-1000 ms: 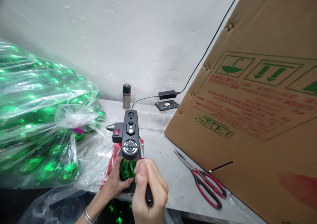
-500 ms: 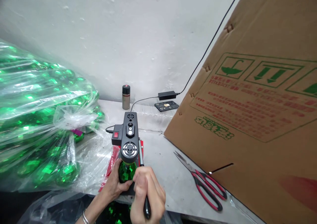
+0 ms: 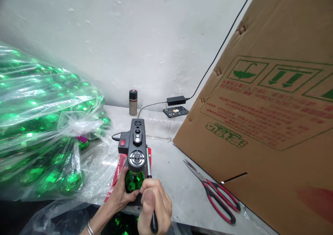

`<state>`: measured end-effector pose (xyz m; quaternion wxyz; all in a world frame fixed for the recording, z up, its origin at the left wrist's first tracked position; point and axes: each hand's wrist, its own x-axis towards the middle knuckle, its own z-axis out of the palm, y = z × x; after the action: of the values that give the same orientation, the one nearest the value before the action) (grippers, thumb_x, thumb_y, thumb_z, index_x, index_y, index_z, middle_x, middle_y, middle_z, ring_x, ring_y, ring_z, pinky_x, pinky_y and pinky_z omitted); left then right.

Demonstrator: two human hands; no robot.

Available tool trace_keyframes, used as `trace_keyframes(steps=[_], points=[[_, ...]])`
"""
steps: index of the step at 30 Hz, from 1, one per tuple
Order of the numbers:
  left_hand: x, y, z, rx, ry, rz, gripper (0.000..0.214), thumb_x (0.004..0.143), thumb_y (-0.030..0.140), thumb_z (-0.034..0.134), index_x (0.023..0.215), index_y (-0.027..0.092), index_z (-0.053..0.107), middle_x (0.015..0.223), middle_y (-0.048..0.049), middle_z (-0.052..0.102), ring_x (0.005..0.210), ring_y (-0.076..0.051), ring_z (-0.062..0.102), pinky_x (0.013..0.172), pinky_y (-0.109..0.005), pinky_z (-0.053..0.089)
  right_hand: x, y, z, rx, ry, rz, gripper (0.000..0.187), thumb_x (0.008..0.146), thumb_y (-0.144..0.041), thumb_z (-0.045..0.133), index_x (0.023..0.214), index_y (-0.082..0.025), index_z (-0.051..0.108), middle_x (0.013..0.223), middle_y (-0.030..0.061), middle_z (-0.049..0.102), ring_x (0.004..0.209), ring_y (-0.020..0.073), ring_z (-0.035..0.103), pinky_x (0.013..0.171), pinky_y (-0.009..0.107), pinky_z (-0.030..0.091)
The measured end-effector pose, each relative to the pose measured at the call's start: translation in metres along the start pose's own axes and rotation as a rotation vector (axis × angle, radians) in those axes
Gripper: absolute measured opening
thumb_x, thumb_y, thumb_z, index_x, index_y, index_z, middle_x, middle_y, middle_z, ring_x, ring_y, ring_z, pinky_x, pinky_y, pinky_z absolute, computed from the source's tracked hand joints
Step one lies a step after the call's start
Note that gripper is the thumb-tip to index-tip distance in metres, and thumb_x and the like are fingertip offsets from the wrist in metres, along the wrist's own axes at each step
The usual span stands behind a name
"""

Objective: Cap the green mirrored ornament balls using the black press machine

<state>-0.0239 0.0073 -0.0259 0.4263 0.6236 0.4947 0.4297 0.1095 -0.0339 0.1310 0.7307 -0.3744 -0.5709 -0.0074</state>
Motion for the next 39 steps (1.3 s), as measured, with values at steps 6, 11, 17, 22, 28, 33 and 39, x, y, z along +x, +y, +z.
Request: trace_keyframes(steps=[6,11,17,22,28,33,39], points=[[-0.002,0.002,0.004,0.034,0.026,-0.023,0.087,0.068,0.048,0.085,0.145,0.016,0.061,0.145,-0.0223,0.067,0.144,-0.050,0.060,0.127,-0.071,0.042,0.000,0.000,-0.001,-0.031,-0.007,0.042,0.039,0.109,-0.010,0.048,0.071,-0.023,0.050,0.064,-0.0037,0.056,0.050,0.0102,0.054,0.051,0.026,0.040],[-0.002,-0.001,0.007,0.051,0.039,-0.008,0.087,0.066,0.045,0.085,0.145,0.017,0.061,0.144,-0.0202,0.068,0.140,-0.047,0.062,0.125,-0.069,0.045,0.000,0.001,0.000,-0.039,0.025,0.032,0.041,0.110,-0.015,0.049,0.069,-0.023,0.050,0.061,-0.0044,0.056,0.048,0.0104,0.053,0.051,0.027,0.040],[-0.001,-0.003,0.006,0.044,0.034,0.001,0.085,0.069,0.050,0.085,0.144,0.017,0.061,0.142,-0.0201,0.068,0.139,-0.047,0.062,0.124,-0.069,0.046,-0.004,0.000,-0.004,-0.050,-0.016,0.062,0.042,0.112,-0.018,0.047,0.070,-0.023,0.050,0.064,-0.0048,0.057,0.051,0.0092,0.055,0.054,0.026,0.041],[-0.002,-0.004,0.008,0.042,0.049,-0.009,0.086,0.067,0.047,0.086,0.144,0.016,0.061,0.142,-0.0213,0.067,0.139,-0.049,0.061,0.124,-0.073,0.044,-0.005,0.001,-0.007,-0.059,-0.040,0.075,0.041,0.112,-0.017,0.046,0.071,-0.023,0.051,0.067,-0.0043,0.059,0.053,0.0091,0.055,0.055,0.026,0.040],[-0.002,-0.003,0.008,0.041,0.049,0.002,0.085,0.067,0.043,0.085,0.145,0.017,0.061,0.142,-0.0207,0.067,0.139,-0.047,0.062,0.123,-0.071,0.046,-0.007,0.002,-0.004,-0.056,-0.007,0.053,0.041,0.111,-0.017,0.047,0.071,-0.023,0.050,0.067,-0.0039,0.059,0.054,0.0096,0.055,0.056,0.026,0.041],[-0.001,-0.002,0.009,0.042,0.044,0.003,0.084,0.068,0.043,0.085,0.145,0.017,0.061,0.141,-0.0196,0.068,0.138,-0.046,0.063,0.123,-0.069,0.048,-0.009,0.003,-0.005,-0.077,-0.012,0.057,0.042,0.112,-0.017,0.046,0.071,-0.023,0.049,0.067,-0.0033,0.059,0.054,0.0097,0.055,0.055,0.025,0.040],[0.001,-0.008,0.007,0.059,0.021,0.025,0.087,0.069,0.040,0.083,0.148,0.015,0.058,0.146,-0.0217,0.065,0.142,-0.046,0.061,0.126,-0.070,0.045,-0.010,0.005,-0.006,-0.110,-0.026,0.050,0.043,0.114,-0.020,0.046,0.071,-0.023,0.048,0.068,-0.0037,0.059,0.055,0.0089,0.055,0.055,0.024,0.039]])
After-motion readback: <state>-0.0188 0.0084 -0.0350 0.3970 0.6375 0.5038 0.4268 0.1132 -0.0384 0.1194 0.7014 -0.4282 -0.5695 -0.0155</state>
